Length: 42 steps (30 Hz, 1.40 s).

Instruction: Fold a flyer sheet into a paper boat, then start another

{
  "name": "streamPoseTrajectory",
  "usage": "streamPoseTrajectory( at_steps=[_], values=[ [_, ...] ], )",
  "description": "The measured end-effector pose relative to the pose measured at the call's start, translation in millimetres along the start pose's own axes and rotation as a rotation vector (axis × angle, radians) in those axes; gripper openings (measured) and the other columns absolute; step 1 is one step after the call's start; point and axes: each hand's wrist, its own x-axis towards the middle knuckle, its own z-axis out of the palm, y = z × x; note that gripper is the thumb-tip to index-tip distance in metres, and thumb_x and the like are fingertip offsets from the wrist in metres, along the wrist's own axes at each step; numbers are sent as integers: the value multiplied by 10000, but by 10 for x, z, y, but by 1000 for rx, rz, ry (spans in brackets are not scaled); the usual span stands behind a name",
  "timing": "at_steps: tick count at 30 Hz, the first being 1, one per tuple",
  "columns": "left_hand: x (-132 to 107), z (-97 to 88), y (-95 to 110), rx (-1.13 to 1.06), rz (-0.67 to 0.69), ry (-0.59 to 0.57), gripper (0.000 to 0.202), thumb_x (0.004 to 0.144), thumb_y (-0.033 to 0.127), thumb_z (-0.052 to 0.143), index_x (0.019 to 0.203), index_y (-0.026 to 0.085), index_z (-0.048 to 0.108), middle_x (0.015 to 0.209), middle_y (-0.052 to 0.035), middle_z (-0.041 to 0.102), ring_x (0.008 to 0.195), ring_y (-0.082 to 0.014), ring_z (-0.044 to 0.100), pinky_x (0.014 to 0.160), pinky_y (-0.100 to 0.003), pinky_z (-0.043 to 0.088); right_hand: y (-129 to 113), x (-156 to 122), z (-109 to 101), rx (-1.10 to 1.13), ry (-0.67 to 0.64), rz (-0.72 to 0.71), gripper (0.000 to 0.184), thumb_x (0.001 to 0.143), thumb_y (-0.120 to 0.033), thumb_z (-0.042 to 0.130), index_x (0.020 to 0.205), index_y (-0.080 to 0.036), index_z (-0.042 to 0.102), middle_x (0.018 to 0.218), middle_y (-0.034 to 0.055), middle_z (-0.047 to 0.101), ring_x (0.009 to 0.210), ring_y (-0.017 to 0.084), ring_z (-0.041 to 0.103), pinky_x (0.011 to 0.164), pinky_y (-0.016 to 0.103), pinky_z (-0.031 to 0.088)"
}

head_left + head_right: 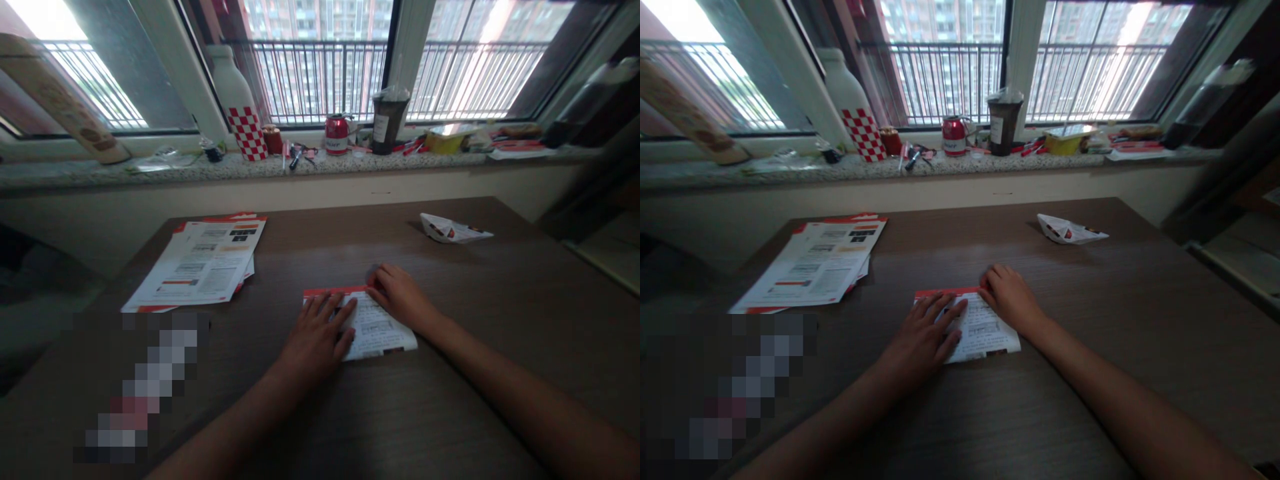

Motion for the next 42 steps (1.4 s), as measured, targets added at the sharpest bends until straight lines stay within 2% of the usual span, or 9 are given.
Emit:
streamPoseTrajectory(
  at_steps=[3,8,12,15,19,23,27,35,42],
  values=[
    [0,30,-12,4,10,22,543,1093,450,454,1620,323,416,1652,-91,427,1521,-361,357,1225,-608,312,-13,-9,-5,12,5,-2,44,979,-230,669,986,-216,628,1020,75,653,954,254,605,837,381,475],
    [-3,33,-3,9,-8,8,559,1089,453,463,1631,328,401,1667,-90,409,1541,-360,333,1237,-609,289,-10,-4,-6,8,0,-2,53,983,-246,671,985,-211,631,1020,79,657,954,257,610,839,389,484],
    [1,20,11,9,-16,-5,565,1088,449,467,1635,327,394,1675,-94,395,1542,-370,332,1237,-619,280,6,15,-123,18,-59,-46,89,1021,-276,615,998,-205,665,1028,92,678,981,260,636,873,405,514],
    [1,34,7,10,-11,10,565,1087,445,472,1634,329,394,1672,-94,401,1539,-369,338,1236,-616,282,-91,-23,-306,-15,-68,-84,225,1060,-329,547,1197,-211,682,1188,126,699,1109,292,655,973,457,527],
    [-3,80,-6,20,6,50,553,1091,442,464,1627,319,405,1668,-98,406,1535,-369,343,1232,-616,287,-428,-153,-412,-91,-60,-113,467,1089,-436,469,1473,-189,564,1463,169,620,1337,332,585,1120,509,480],
    [-2,119,-14,39,6,60,536,1098,430,445,1610,271,437,1668,-114,406,1538,-372,343,1237,-618,284,-725,-278,-197,-194,-91,-133,608,1082,-499,442,1537,-102,511,1581,228,509,1468,372,479,1206,561,400],
    [9,134,-23,73,9,33,565,1071,399,501,1610,243,435,1670,-116,405,1546,-371,336,1246,-604,290,-764,-373,67,-280,-134,-117,687,1089,-509,398,1532,9,490,1626,274,414,1528,378,394,1256,529,339],
    [9,151,-31,92,18,47,598,1093,426,462,1662,306,327,1685,-89,388,1548,-366,341,1237,-613,302,-624,-507,220,-221,-129,-70,740,1098,-553,312,1612,-24,379,1679,233,318,1581,336,290,1275,531,309],
    [9,158,-53,92,24,21,598,1099,420,432,1671,315,296,1702,-83,357,1568,-351,310,1249,-607,275,-581,-568,278,-165,-94,-73,745,1100,-542,342,1684,-103,198,1721,189,229,1606,309,216,1293,527,270]
  ],
)
